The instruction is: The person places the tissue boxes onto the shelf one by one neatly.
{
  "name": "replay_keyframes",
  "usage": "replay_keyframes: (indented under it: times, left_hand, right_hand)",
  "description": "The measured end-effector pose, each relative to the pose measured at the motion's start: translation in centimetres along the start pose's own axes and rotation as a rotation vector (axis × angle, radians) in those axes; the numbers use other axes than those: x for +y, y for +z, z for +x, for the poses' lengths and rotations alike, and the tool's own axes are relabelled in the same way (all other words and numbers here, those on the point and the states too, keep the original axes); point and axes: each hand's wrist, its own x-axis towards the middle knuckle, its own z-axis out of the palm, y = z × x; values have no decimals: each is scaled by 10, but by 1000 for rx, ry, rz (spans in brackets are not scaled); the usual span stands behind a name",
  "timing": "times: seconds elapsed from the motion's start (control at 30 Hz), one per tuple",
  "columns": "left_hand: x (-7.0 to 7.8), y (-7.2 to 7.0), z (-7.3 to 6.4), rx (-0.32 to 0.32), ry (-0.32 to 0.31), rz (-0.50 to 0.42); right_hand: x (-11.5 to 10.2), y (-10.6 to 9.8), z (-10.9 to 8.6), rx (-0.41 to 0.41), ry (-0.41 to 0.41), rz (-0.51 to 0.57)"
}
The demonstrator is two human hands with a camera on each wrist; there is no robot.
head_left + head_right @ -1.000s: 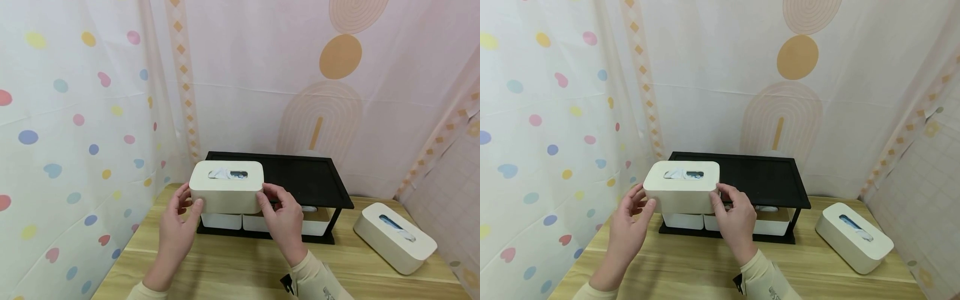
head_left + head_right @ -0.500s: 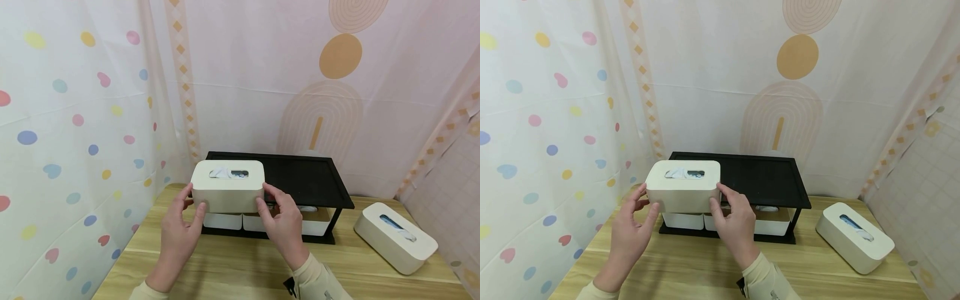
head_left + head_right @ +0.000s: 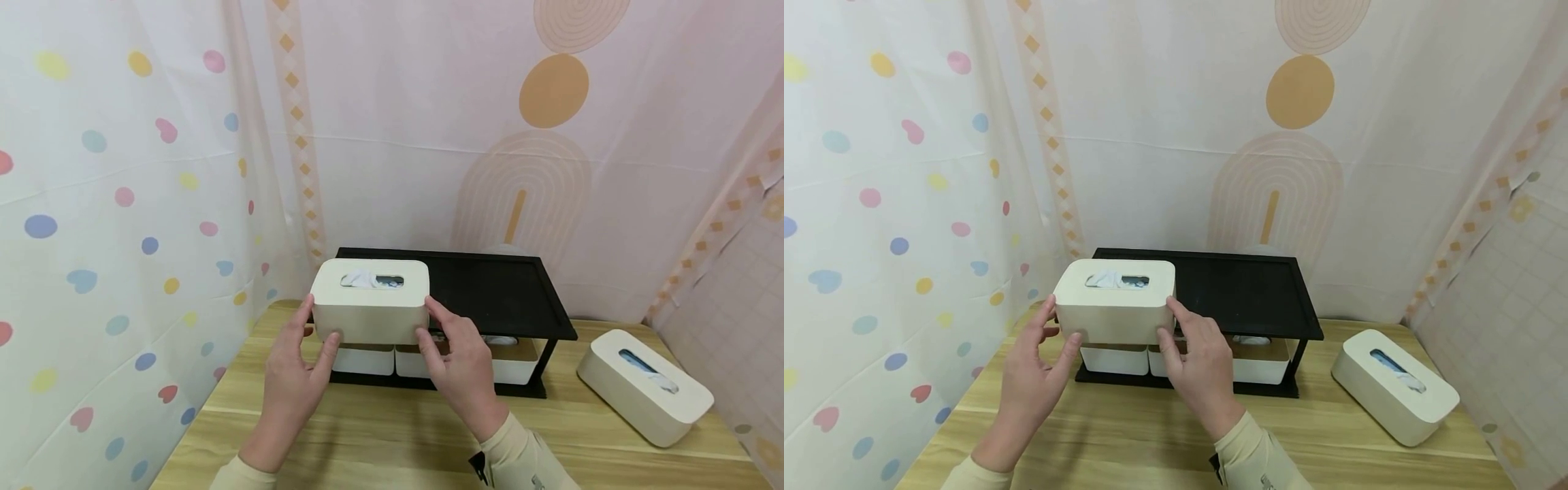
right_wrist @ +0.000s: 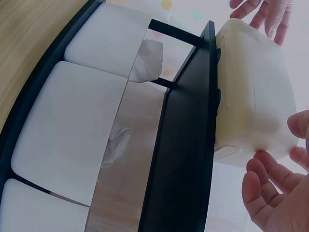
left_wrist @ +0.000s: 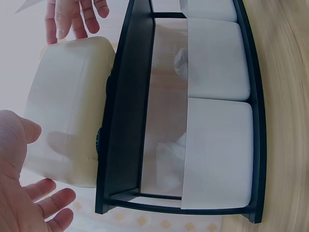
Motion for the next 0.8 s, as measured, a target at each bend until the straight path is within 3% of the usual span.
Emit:
replay_keyframes:
  times: [0.2, 0.63, 0.8]
  left_hand:
    - [-1, 0, 0, 7, 3, 1]
    - [-3, 0, 1, 16, 73, 10]
    - [-4, 0, 2, 5, 80, 20]
  right_hand:
    - [2, 1, 0, -15, -31, -11]
    - [5, 1, 1, -35, -89, -70]
    - [4, 0, 1, -65, -72, -90]
